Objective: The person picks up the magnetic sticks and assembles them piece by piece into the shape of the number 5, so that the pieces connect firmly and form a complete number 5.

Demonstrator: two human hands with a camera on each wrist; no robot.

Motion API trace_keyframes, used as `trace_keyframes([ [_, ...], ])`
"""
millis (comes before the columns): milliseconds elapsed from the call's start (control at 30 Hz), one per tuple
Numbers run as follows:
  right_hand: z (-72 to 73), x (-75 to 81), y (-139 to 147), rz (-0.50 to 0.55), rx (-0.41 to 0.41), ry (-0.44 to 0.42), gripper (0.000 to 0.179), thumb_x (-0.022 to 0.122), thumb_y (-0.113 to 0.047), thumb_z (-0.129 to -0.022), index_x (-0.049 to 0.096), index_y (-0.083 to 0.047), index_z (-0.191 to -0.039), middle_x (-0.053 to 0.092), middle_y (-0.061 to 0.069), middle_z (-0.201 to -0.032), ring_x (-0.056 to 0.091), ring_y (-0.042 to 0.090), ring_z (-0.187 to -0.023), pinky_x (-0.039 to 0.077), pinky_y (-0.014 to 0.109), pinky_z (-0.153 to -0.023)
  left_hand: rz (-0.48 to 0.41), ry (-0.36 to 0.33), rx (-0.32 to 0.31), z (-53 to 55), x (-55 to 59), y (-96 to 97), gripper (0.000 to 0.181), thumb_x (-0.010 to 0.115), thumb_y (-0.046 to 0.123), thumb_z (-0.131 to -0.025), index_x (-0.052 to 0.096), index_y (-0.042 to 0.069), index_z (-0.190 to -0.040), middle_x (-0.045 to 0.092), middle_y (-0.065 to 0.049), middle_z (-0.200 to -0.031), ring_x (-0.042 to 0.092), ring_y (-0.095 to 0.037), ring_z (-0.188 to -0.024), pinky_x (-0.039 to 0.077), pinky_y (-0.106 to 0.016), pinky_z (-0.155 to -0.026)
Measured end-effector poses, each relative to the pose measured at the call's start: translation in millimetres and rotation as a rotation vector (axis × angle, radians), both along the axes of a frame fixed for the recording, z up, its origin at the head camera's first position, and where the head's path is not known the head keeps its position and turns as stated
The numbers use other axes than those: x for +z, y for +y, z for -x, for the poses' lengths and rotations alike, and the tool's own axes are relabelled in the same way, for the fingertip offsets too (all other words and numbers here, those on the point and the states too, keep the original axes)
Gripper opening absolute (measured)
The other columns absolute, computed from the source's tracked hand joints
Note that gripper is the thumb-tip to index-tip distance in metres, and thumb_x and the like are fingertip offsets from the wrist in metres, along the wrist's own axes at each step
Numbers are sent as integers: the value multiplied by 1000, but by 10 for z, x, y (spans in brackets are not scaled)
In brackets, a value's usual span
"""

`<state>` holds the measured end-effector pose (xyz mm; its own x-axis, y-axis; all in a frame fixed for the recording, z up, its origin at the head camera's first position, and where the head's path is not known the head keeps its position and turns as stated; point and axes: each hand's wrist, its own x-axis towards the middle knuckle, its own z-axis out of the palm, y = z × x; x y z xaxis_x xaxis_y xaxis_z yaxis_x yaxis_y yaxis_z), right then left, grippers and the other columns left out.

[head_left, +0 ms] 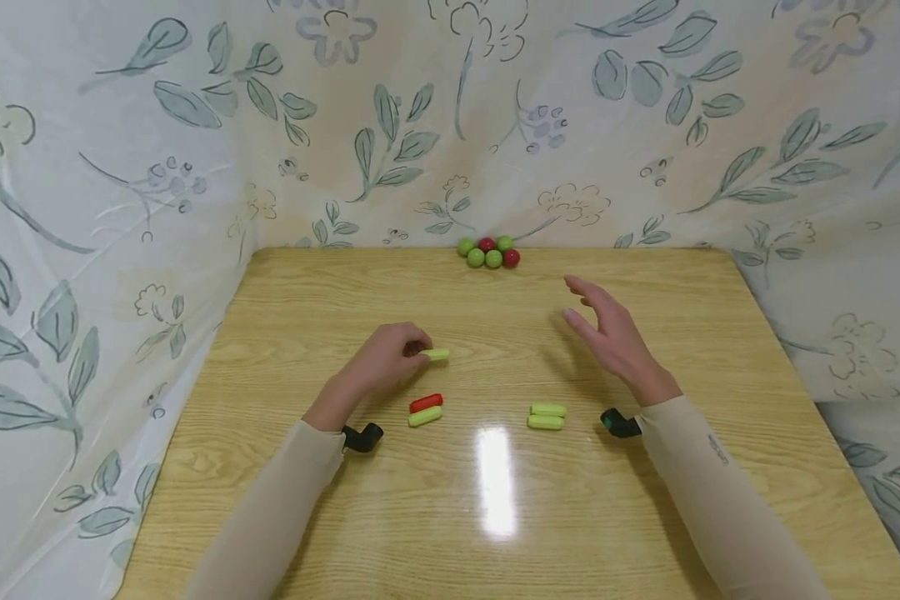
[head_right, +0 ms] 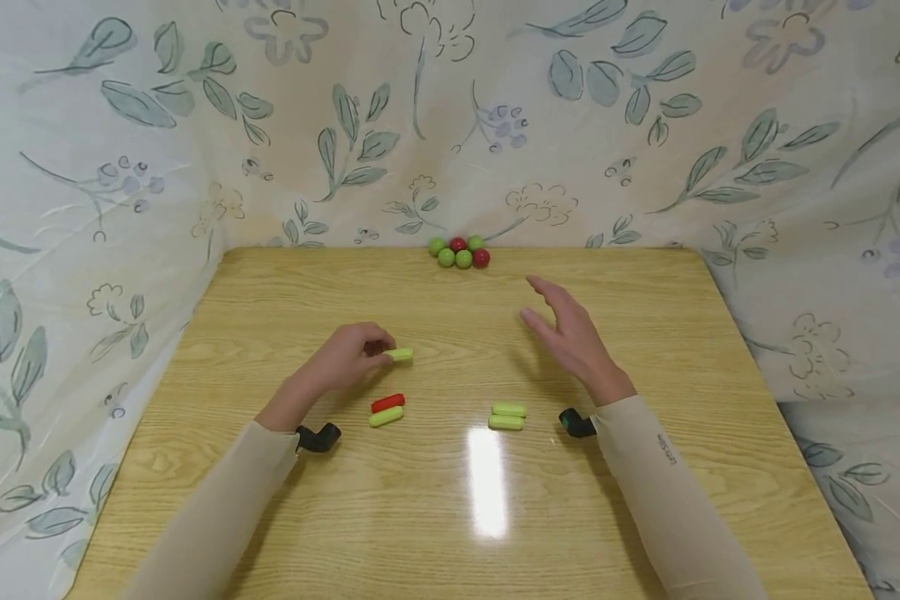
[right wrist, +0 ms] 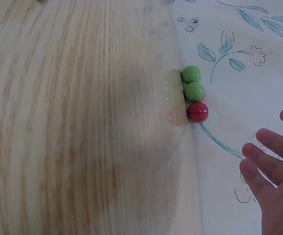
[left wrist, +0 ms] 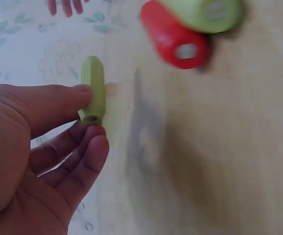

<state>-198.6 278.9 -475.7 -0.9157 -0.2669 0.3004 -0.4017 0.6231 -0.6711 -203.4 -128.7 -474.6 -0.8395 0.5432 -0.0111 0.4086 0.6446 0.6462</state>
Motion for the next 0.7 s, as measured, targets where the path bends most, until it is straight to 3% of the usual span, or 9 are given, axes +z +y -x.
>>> trace_keyframes([
  [200, 26, 34, -43, 18, 29, -21, 60, 58, -29, -114, 40, -8, -167, 46, 18, -165, 45, 45, -146, 36, 66, -117, 22, 19, -38, 274, 140, 194, 14, 78, 10, -102, 79, 4, -115, 72, -4, -103, 66, -20, -94, 57, -37, -88],
  [333, 48, 41, -78, 8, 34, -32, 60, 58, -30, -114, 40, -7, -167, 45, 19, -165, 46, 46, -145, 36, 66, -117, 20, 3, -43, 427, 172, 294, 14, 77, 11, -103, 79, 5, -115, 71, -5, -104, 65, -21, -95, 56, -37, -88],
  [500, 83, 30, -85, 7, 16, -22, 61, 58, -33, -114, 41, -7, -166, 46, 18, -165, 48, 45, -144, 36, 63, -118, 21, 3, -32, 638, 169, 411, 13, 76, 12, -104, 79, 6, -115, 71, -5, -104, 63, -22, -95, 54, -37, -87],
  [700, 105, 41, -108, 11, 21, -43, 60, 60, -30, -113, 42, -6, -166, 46, 18, -165, 47, 43, -146, 36, 61, -120, 30, -23, -19, 790, 94, 502, 13, 74, 14, -105, 78, 7, -115, 72, -4, -105, 63, -21, -98, 54, -36, -90],
])
